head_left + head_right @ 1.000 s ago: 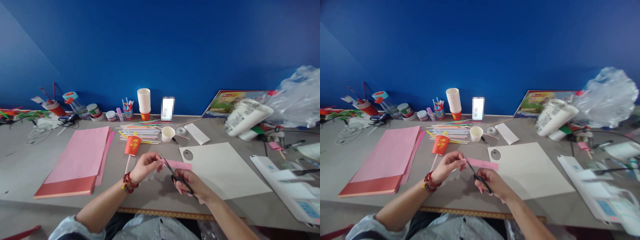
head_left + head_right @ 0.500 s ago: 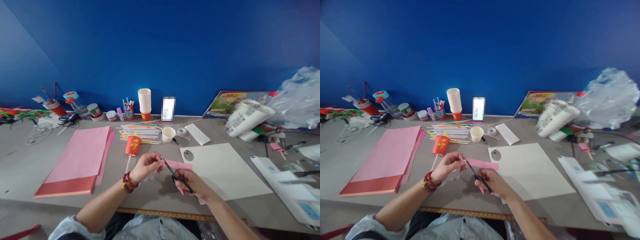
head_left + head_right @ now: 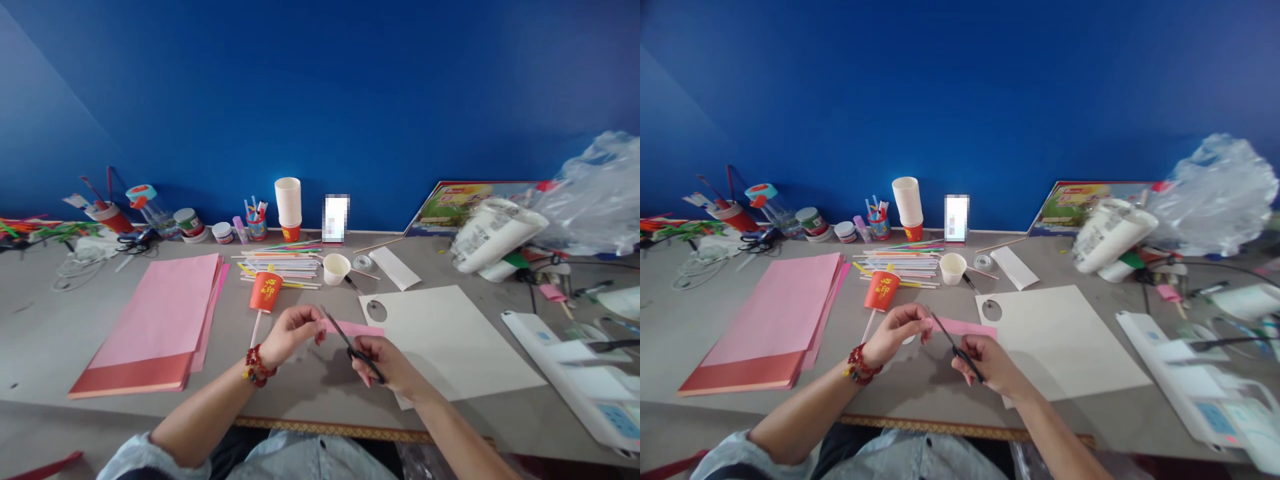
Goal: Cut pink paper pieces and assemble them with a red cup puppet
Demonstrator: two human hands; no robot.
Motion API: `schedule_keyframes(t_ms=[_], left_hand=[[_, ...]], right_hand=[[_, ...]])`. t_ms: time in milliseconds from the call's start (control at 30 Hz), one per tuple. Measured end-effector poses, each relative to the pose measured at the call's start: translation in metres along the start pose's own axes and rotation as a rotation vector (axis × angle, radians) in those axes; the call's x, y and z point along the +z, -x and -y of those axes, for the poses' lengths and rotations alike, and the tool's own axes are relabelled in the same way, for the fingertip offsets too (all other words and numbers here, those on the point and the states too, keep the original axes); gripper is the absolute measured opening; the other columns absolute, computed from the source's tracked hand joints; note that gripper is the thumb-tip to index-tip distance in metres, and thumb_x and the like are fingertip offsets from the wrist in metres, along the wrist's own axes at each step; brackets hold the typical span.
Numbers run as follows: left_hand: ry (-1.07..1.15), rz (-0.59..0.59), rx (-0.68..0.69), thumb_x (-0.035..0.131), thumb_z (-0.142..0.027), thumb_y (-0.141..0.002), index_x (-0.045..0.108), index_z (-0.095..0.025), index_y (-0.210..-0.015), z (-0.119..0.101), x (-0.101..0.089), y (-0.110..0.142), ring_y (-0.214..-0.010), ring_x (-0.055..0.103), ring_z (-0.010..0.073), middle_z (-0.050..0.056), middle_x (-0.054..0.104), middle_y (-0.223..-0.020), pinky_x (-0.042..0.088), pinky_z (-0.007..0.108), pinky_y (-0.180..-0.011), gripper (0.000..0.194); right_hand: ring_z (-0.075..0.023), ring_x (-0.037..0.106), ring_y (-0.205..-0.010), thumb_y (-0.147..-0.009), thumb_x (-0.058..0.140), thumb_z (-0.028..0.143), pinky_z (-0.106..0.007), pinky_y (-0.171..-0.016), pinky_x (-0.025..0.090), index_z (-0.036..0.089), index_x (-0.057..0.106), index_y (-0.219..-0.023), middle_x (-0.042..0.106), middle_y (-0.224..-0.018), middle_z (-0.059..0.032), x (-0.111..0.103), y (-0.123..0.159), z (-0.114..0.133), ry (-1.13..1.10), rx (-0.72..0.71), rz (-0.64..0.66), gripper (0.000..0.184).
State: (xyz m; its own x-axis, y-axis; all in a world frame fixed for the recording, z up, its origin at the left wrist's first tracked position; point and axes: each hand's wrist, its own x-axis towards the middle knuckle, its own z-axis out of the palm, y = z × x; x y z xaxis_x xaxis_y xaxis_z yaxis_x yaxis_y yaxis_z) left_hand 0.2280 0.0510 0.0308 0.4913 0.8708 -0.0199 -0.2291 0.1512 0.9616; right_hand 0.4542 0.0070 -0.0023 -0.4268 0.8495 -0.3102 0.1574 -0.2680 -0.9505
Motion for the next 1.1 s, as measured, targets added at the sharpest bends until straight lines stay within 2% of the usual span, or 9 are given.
schedule_keyframes(t_ms=[67, 233, 333, 433, 533, 700, 833, 1033, 1100], left_hand=[[0.024, -0.030, -0.014, 0.071, -0.041, -0.080, 0.064, -0.014, -0.072, 0.002, 0.001, 0.000, -0.061, 0.057, 0.0129, 0.003, 0.064, -0.068, 0.047, 0.026, -0.064, 0.029], [0.026, -0.087, -0.025, 0.066, -0.042, -0.083, 0.066, -0.014, -0.074, 0.008, 0.003, -0.002, -0.063, 0.059, 0.0143, 0.006, 0.067, -0.073, 0.048, 0.027, -0.065, 0.030], [-0.005, -0.113, -0.018, 0.068, -0.043, -0.081, 0.066, -0.013, -0.072, 0.009, 0.003, -0.004, -0.060, 0.058, 0.0132, 0.006, 0.067, -0.071, 0.048, 0.026, -0.063, 0.032], [-0.047, -0.136, -0.004, 0.069, -0.043, -0.081, 0.067, -0.013, -0.072, 0.009, 0.003, -0.004, -0.059, 0.056, 0.0119, 0.004, 0.067, -0.068, 0.046, 0.025, -0.062, 0.032], [-0.088, -0.148, 0.007, 0.070, -0.044, -0.080, 0.068, -0.013, -0.073, 0.011, 0.002, -0.004, -0.059, 0.056, 0.0111, 0.003, 0.066, -0.067, 0.046, 0.024, -0.061, 0.031], [-0.163, -0.151, 0.020, 0.069, -0.043, -0.081, 0.067, -0.013, -0.074, 0.017, -0.001, -0.006, -0.058, 0.055, 0.0100, 0.003, 0.065, -0.067, 0.043, 0.022, -0.058, 0.031], [-0.206, -0.143, 0.039, 0.065, -0.041, -0.083, 0.062, -0.014, -0.073, 0.023, -0.004, -0.005, -0.059, 0.054, 0.0101, 0.001, 0.062, -0.065, 0.041, 0.021, -0.059, 0.029], [-0.295, -0.088, 0.053, 0.061, -0.038, -0.085, 0.058, -0.015, -0.069, 0.031, 0.002, -0.002, -0.057, 0.052, 0.0107, 0.001, 0.059, -0.064, 0.039, 0.022, -0.056, 0.028], [-0.365, -0.063, 0.077, 0.062, -0.034, -0.085, 0.059, -0.016, -0.068, 0.032, 0.006, 0.000, -0.058, 0.050, 0.0108, 0.000, 0.058, -0.063, 0.038, 0.022, -0.056, 0.025]], right_hand=[[-0.0110, 0.048, -0.047, -0.075, 0.068, 0.063, -0.023, -0.047, 0.031, 0.022, 0.041, -0.063, 0.051, -0.052, 0.0035, -0.005, -0.001, 0.000, 0.126, -0.042, -0.118, 0.051], [-0.0180, 0.057, -0.058, -0.079, 0.068, 0.046, -0.026, -0.052, 0.034, 0.022, 0.057, -0.070, 0.062, -0.063, -0.0010, -0.018, 0.005, -0.001, 0.843, -0.121, -0.480, 0.028], [-0.0211, 0.066, -0.072, -0.082, 0.064, 0.035, -0.027, -0.059, 0.039, 0.024, 0.064, -0.088, 0.070, -0.081, -0.0023, -0.017, 0.010, -0.002, 1.089, -0.129, -0.500, 0.013], [-0.0222, 0.068, -0.081, -0.083, 0.064, 0.032, -0.027, -0.063, 0.041, 0.025, 0.063, -0.102, 0.071, -0.094, -0.0027, -0.011, 0.011, 0.002, 1.244, -0.107, -0.493, 0.021], [-0.0219, 0.068, -0.081, -0.083, 0.065, 0.031, -0.028, -0.060, 0.040, 0.024, 0.063, -0.101, 0.069, -0.094, -0.0029, -0.006, 0.008, 0.009, 1.355, -0.072, -0.503, 0.019], [-0.0205, 0.068, -0.076, -0.081, 0.068, 0.036, -0.027, -0.055, 0.035, 0.022, 0.061, -0.094, 0.066, -0.101, -0.0046, -0.006, -0.003, 0.015, 1.416, -0.041, -0.505, 0.020], [-0.0223, 0.068, -0.074, -0.077, 0.070, 0.041, -0.027, -0.053, 0.032, 0.021, 0.058, -0.090, 0.067, -0.094, -0.0045, -0.012, -0.010, 0.019, 1.318, 0.033, -0.419, 0.027], [-0.0213, 0.067, -0.087, -0.073, 0.074, 0.034, -0.025, -0.066, 0.043, 0.023, 0.059, -0.095, 0.068, -0.100, -0.0021, -0.026, -0.004, 0.027, 1.044, -0.035, -0.271, 0.029], [-0.0196, 0.067, -0.083, -0.075, 0.072, 0.037, -0.026, -0.067, 0.045, 0.024, 0.060, -0.096, 0.069, -0.098, -0.0007, -0.032, -0.003, 0.033, 0.996, -0.073, -0.280, 0.027]])
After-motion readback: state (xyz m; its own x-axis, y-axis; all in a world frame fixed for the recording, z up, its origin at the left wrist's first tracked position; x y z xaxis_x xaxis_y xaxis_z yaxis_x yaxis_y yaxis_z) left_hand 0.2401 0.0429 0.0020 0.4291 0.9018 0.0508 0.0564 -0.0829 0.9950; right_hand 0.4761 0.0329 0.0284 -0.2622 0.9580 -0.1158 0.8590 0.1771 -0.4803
